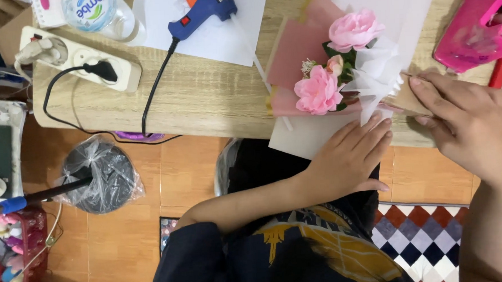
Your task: The person wraps a small bouquet of pink artificial flowers in pink and white paper. They fold the paper around the stems, smooth the edges, and use a red utility knife to trim the excess white paper.
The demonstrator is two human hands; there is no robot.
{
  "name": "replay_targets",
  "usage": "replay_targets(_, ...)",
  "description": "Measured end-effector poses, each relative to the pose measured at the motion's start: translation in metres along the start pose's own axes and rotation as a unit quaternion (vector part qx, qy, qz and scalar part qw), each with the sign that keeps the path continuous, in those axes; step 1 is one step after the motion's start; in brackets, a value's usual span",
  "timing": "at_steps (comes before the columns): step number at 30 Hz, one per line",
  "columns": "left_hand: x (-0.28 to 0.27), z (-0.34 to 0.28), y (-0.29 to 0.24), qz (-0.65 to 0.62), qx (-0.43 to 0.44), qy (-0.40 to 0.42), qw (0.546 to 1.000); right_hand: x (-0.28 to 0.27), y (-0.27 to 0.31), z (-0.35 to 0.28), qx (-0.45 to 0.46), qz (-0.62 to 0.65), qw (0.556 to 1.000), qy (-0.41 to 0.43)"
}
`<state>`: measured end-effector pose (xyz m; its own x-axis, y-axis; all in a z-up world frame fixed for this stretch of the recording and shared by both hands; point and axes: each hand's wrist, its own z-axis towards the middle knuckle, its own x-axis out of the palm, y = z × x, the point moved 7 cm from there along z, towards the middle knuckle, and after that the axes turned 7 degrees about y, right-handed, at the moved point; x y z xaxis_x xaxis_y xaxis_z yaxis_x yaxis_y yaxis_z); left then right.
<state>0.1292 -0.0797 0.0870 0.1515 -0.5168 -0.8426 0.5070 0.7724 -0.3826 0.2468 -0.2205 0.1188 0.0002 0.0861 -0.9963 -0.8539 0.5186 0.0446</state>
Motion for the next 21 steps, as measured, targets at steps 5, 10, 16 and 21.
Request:
replay_targets(5,0.034,0.009,0.006,0.126,-0.001,0.096,0.987,0.008,-0.013,-0.009,0.046,0.000,0.998,0.046)
replay_targets(10,0.026,0.009,0.011,0.166,0.025,0.164,0.972,0.008,-0.016,-0.011,0.037,0.056,0.998,0.021)
replay_targets(16,0.025,0.007,0.011,0.196,0.023,0.096,0.976,0.005,-0.013,-0.008,0.042,0.028,0.999,0.021)
replay_targets(21,0.030,0.002,0.014,0.196,0.015,0.061,0.979,0.003,-0.012,-0.004,0.025,0.054,0.998,0.009)
